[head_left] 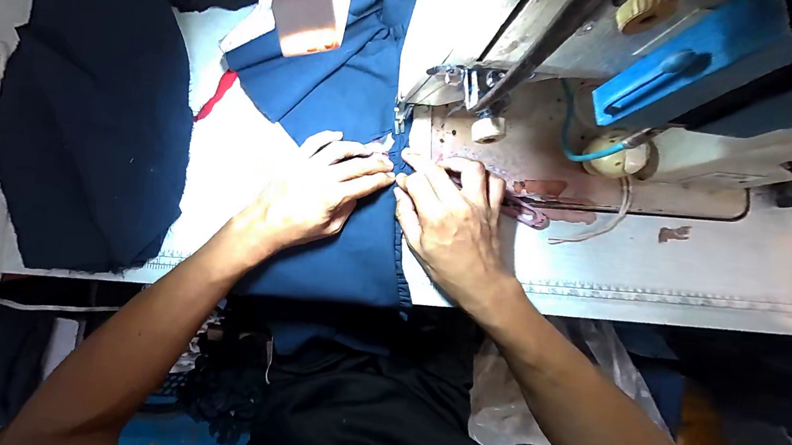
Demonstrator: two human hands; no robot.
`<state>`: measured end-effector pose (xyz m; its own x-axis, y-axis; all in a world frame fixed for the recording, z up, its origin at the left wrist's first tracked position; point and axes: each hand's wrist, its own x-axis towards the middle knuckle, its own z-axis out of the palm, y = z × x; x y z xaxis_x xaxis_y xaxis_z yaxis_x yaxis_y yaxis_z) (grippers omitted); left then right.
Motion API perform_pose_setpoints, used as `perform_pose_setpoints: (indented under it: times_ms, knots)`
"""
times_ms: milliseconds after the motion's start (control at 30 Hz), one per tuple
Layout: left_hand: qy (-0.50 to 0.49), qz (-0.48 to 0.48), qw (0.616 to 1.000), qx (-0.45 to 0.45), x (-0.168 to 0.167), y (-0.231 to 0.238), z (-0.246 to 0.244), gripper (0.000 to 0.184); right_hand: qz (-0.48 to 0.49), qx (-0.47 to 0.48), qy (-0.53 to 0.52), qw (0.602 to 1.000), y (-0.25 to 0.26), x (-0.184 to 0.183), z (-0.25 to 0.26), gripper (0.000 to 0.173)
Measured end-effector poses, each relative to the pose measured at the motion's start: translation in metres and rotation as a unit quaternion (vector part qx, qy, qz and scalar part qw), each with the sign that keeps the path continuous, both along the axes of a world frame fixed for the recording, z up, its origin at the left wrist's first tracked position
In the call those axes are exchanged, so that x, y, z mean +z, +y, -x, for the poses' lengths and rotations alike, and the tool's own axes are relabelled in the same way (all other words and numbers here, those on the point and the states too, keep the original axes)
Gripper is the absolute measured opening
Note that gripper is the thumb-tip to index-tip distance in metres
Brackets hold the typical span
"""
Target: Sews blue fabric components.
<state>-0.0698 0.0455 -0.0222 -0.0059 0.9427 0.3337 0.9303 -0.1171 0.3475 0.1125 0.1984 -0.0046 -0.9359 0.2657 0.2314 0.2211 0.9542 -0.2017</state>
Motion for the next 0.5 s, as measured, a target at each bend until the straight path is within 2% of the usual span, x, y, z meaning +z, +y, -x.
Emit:
perform_pose_setpoints:
  times_ms: [233,367,500]
  knots:
    - [0.049,0.033,0.998,0.014,0.006,0.010,0.017,0.045,0.002,-0.001,0.003,1.000,0.009,0.001,0.010,0.034]
    - [0.059,0.031,0.998,0.013,0.005,0.013,0.020,0.045,0.013,0.011,0.078,0.997,0.013,-0.005,0.010,0.024]
    - [0.063,0.025,0.998,0.010,0.006,0.013,0.020,0.044,0.011,0.024,0.067,0.997,0.018,-0.004,0.007,0.025]
